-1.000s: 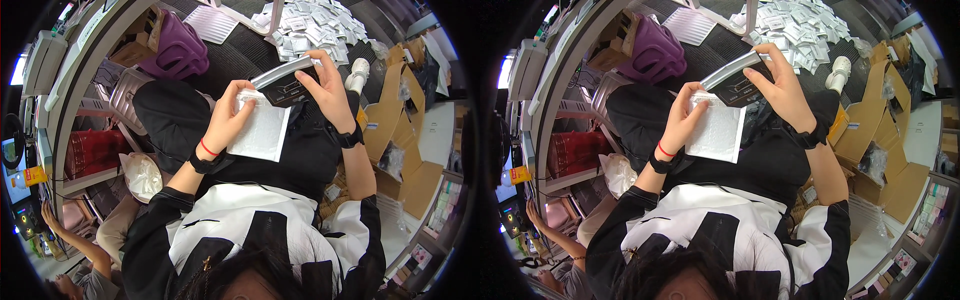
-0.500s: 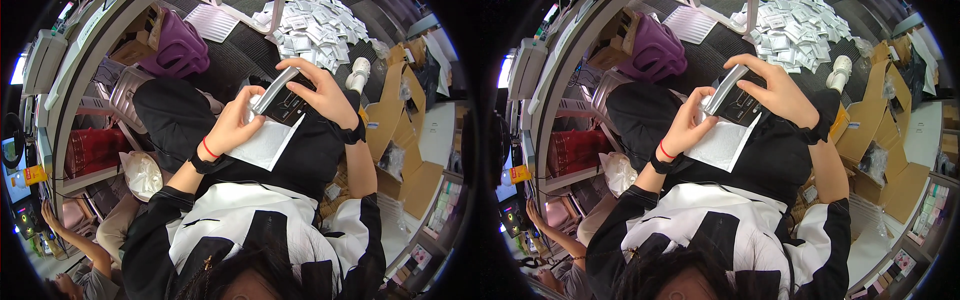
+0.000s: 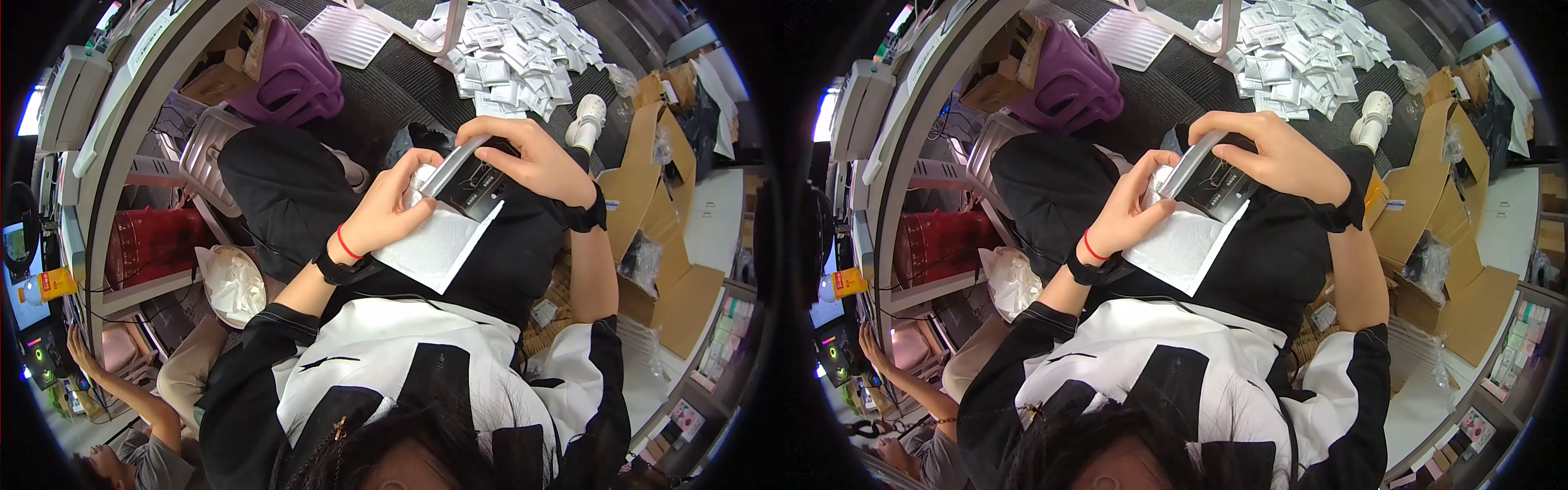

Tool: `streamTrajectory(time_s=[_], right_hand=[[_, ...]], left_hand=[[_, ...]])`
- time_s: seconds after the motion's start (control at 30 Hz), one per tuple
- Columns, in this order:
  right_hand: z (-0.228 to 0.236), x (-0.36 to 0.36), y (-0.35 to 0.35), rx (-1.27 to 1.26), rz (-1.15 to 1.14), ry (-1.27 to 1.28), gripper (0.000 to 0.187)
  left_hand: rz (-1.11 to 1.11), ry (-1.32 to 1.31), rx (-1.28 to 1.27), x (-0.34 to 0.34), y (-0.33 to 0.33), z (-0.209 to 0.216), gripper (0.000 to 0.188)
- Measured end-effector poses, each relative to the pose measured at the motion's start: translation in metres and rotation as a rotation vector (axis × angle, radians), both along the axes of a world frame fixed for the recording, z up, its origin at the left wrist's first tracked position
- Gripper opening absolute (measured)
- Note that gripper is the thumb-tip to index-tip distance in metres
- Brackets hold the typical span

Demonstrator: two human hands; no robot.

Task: The person packs small items by placing a black package into a white padded envelope, adhering a shipping label to it, and setting it aside. They then repeat the process with another item, envelope, and label.

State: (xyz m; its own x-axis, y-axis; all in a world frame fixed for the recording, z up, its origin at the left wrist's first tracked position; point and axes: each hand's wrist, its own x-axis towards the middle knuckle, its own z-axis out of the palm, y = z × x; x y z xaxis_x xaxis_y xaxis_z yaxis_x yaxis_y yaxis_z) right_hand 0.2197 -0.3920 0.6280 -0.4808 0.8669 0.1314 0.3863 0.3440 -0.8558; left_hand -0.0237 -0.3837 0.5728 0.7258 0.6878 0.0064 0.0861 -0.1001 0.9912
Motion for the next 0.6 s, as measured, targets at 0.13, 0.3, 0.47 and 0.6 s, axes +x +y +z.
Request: streamTrajectory(time_s=[0.13, 0.3, 0.47, 0.6], right_hand=[[0.0, 0.0, 0.002, -0.02, 0.002, 0.031, 0.024], [0.007, -0.003, 0.001, -0.082, 0.03, -0.067, 0.023], [0.001, -0.009, -0.001, 0.035, 0.012, 0.008, 0.023], [0.005, -0.012, 0.002, -0.082, 0.009, -0.049, 0.024]], left_hand=[[0.001, -0.015, -0.002, 0.0, -0.001, 0.004, 0.044], [-0.002, -0.019, -0.008, -0.002, -0.002, 0.004, 0.043], [-0.022, 0.0, 0.01, -0.001, -0.001, 0.003, 0.044], [-0.022, -0.057, 0.144, 0.001, -0.001, 0.003, 0.05]])
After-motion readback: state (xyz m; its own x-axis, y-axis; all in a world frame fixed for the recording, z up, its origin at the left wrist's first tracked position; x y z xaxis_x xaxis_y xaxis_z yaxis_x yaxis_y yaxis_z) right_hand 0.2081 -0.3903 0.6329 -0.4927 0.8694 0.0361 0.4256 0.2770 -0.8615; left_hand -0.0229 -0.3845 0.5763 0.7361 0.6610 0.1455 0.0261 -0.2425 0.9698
